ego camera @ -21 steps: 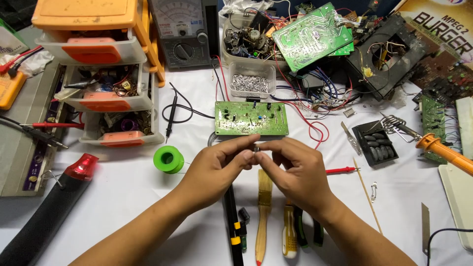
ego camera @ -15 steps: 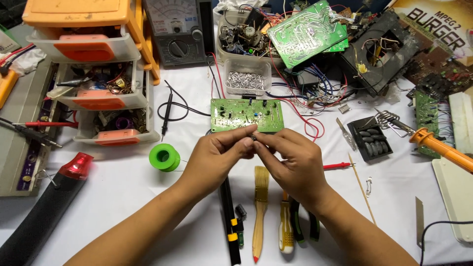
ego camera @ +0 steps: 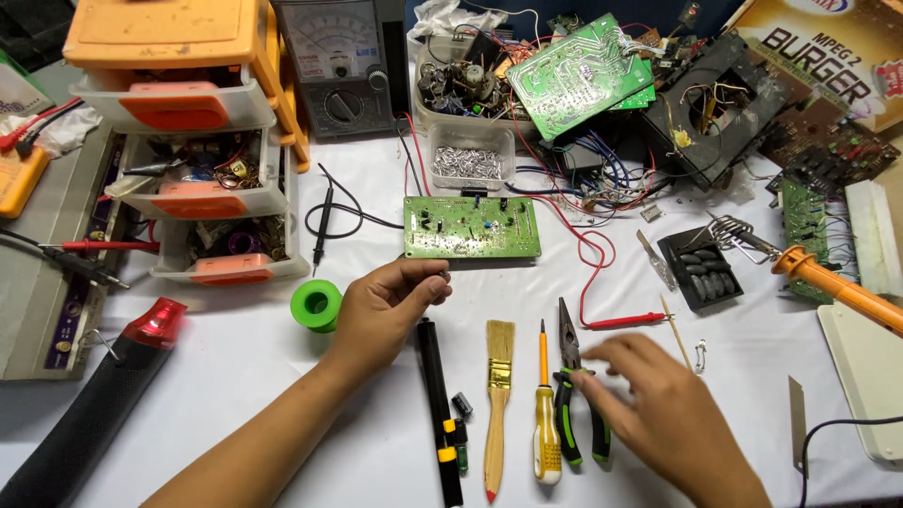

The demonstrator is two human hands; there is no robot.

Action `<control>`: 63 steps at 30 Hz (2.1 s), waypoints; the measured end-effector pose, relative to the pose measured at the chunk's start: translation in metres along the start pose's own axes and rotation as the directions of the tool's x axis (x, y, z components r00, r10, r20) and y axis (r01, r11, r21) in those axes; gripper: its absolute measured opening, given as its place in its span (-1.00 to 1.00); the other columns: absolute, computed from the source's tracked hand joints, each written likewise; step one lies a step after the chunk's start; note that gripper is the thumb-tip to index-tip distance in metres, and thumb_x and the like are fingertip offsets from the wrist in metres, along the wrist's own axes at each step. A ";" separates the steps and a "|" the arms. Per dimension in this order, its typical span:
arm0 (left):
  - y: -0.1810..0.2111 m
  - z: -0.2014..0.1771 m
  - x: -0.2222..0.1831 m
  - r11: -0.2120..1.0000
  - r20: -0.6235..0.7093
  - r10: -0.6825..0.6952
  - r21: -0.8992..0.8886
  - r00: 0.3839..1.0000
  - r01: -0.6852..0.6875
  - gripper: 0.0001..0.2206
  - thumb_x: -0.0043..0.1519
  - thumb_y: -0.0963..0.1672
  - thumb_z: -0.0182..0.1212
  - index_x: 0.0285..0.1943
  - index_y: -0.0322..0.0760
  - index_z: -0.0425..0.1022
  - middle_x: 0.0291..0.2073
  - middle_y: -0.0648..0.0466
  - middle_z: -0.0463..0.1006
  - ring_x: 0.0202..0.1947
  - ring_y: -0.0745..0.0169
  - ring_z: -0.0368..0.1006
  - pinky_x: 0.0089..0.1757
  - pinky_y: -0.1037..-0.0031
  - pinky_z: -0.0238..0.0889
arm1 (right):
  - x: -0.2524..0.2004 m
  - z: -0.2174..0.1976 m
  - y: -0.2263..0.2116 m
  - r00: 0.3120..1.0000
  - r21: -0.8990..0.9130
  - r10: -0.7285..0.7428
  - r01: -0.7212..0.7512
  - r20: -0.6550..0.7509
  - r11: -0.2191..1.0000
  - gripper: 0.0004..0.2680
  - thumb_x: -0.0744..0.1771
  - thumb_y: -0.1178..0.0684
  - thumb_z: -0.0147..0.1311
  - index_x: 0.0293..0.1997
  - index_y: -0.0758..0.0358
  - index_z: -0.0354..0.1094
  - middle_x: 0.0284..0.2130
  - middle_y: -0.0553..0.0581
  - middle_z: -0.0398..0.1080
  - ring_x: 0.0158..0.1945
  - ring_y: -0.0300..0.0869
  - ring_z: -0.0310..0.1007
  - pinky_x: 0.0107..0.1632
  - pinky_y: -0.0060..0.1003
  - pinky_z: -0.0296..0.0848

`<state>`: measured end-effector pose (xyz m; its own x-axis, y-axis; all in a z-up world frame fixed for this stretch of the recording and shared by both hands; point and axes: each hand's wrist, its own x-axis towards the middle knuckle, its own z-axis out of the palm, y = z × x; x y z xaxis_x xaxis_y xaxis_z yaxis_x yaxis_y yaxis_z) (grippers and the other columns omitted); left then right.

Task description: Straightening component pins with pliers, soldering them onto a PCB, and cleaning the board with a brush.

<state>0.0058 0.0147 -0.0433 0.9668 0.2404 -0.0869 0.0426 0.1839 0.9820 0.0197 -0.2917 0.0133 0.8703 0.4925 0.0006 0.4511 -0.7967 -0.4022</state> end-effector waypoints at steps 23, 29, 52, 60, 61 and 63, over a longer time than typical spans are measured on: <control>-0.008 -0.004 -0.004 0.970 -0.068 0.137 -0.192 0.988 -0.148 -0.79 0.28 -0.19 0.25 0.07 -0.39 0.55 -0.19 -0.05 0.66 -0.15 0.21 0.62 -0.04 0.49 0.53 | -0.019 0.044 -0.011 0.948 -0.150 0.319 -0.313 0.010 0.938 -0.75 0.21 -0.22 0.20 -0.19 -0.02 0.33 -0.27 -0.07 0.47 -0.21 -0.08 0.48 -0.11 -0.08 0.42; -0.006 -0.003 -0.007 0.959 -0.058 0.184 -0.208 0.981 -0.192 -0.79 0.29 -0.20 0.23 0.07 -0.41 0.54 -0.16 -0.06 0.65 -0.13 0.16 0.63 0.02 0.42 0.56 | -0.007 0.021 -0.018 0.867 0.015 0.488 -0.492 0.099 0.871 -0.77 0.16 -0.11 0.29 -0.30 0.02 0.31 -0.43 -0.05 0.45 -0.34 -0.14 0.38 -0.14 -0.26 0.36; 0.004 -0.011 -0.007 0.964 -0.143 0.234 -0.097 0.962 -0.249 -0.81 0.28 -0.15 0.26 0.03 -0.33 0.55 -0.28 0.00 0.67 -0.22 0.29 0.62 -0.14 0.50 0.54 | 0.100 0.021 -0.036 0.998 1.000 -0.063 -0.022 0.022 0.003 -0.54 0.28 0.29 0.09 0.37 0.29 0.16 -0.16 0.30 0.39 -0.27 -0.02 0.46 -0.25 -0.23 0.42; 0.024 -0.004 0.004 0.926 -0.069 0.363 -0.087 0.929 -0.368 -0.82 0.25 -0.26 0.29 0.00 -0.52 0.61 -0.31 -0.14 0.69 -0.27 0.31 0.62 -0.12 0.38 0.59 | 0.107 0.028 -0.026 0.927 0.628 0.046 0.215 -0.372 0.748 -0.67 0.30 0.29 0.17 0.22 0.39 0.41 -0.41 0.36 0.50 -0.42 -0.02 0.55 -0.30 -0.18 0.53; 0.031 0.000 0.008 0.926 -0.065 0.364 -0.086 0.929 -0.369 -0.82 0.25 -0.26 0.29 0.00 -0.52 0.61 -0.31 -0.14 0.69 -0.27 0.31 0.62 -0.12 0.38 0.59 | 0.106 0.029 -0.025 0.926 0.629 0.049 0.215 -0.375 0.747 -0.67 0.30 0.29 0.17 0.22 0.39 0.41 -0.41 0.36 0.50 -0.42 -0.02 0.55 -0.30 -0.18 0.53; 0.044 0.009 0.016 0.895 -0.060 0.416 -0.148 0.907 -0.421 -0.82 0.25 -0.27 0.30 0.01 -0.53 0.60 -0.28 -0.15 0.69 -0.25 0.30 0.62 -0.11 0.37 0.58 | 0.103 0.027 -0.024 0.859 0.452 -0.049 0.316 -0.509 0.834 -0.68 0.27 0.29 0.26 0.16 0.40 0.47 -0.35 0.39 0.55 -0.33 -0.06 0.56 -0.23 -0.13 0.51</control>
<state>0.0258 0.0178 0.0004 0.8798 0.3515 0.3201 -0.4058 0.2046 0.8908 0.0935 -0.2127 -0.0018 0.8260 0.2840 0.4868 0.5620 -0.3500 -0.7494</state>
